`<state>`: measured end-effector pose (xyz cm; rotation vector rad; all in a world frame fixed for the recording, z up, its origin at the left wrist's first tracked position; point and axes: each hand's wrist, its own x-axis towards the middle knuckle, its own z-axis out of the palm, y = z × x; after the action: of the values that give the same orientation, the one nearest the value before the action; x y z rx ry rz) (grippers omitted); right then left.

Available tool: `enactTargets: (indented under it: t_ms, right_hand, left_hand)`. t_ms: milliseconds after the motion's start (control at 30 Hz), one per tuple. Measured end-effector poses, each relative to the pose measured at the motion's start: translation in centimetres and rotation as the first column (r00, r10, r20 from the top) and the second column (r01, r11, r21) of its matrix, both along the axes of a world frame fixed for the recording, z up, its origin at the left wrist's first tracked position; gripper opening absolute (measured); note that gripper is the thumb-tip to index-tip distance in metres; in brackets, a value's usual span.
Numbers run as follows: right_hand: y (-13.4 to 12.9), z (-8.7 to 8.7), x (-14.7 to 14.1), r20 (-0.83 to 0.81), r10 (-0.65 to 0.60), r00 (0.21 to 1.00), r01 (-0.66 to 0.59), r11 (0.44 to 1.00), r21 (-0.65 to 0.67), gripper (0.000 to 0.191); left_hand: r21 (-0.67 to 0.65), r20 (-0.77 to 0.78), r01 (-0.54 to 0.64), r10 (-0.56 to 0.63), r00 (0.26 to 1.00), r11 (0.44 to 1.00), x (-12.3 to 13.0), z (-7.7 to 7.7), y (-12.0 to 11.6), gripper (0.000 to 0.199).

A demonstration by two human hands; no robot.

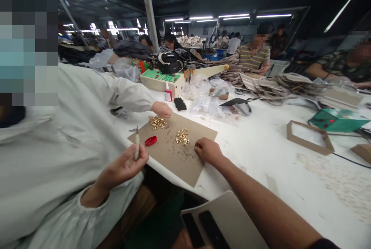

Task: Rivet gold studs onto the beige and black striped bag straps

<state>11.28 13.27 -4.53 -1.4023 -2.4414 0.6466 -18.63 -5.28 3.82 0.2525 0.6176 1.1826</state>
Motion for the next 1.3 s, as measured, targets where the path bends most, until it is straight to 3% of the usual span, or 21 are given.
enactTargets:
  t_ms: [100,167,267,333,400,467,667,800,967,1300]
  right_hand:
    - [-0.5,1.4,3.6,-0.03,-0.096,0.995,0.096,0.995,0.006,0.016]
    - [-1.8,2.3,7.8,-0.062,-0.203,0.977,0.204,0.979,0.009,0.021]
    - [-5.8,2.9,14.7,-0.086,-0.397,0.914,0.397,0.918,-0.013,0.027]
    - [-8.9,2.5,18.4,-0.089,-0.508,0.857,0.505,0.861,-0.057,0.028]
    - [-11.5,1.5,20.5,-0.107,-0.576,0.81,0.564,0.816,-0.126,0.026]
    - [-13.0,0.4,21.0,-0.132,-0.597,0.791,0.574,0.799,-0.178,0.024]
    - [-12.8,-0.5,18.9,-0.179,-0.505,0.844,0.492,0.863,-0.114,0.015]
    - [-12.9,-1.2,18.8,-0.18,-0.387,0.904,0.387,0.921,-0.039,0.008]
    - [-13.6,-2.4,19.9,-0.188,-0.305,0.934,0.317,0.948,0.036,0.008]
    - [-12.8,-1.7,21.2,-0.191,-0.226,0.955,0.214,0.973,-0.083,0.021]
  left_hand:
    - [0.063,-0.044,-0.01,0.013,0.999,0.998,-0.6,0.4,-0.3,0.024]
    - [0.086,-0.1,0.056,-0.048,0.994,0.995,1.5,-0.8,-0.4,0.025]
    - [0.117,-0.237,0.116,-0.085,0.968,0.986,8.7,-4.6,-1.0,0.048]
    - [0.085,-0.244,0.184,-0.158,0.957,0.979,14.2,-7.2,-1.2,0.059]
    - [0.059,-0.25,0.217,-0.196,0.948,0.974,18.2,-8.7,-0.7,0.052]
    - [0.037,-0.264,0.243,-0.225,0.938,0.969,20.1,-9.0,0.5,0.047]
    - [0.009,-0.294,0.276,-0.261,0.919,0.961,20.2,-8.2,3.8,0.055]
    - [-0.02,-0.272,0.239,-0.236,0.933,0.971,20.4,-9.3,4.2,0.053]
    - [-0.028,-0.242,0.216,-0.216,0.946,0.976,20.6,-10.0,4.2,0.048]
    - [0.008,-0.245,0.243,-0.234,0.941,0.97,20.6,-10.4,4.2,0.044]
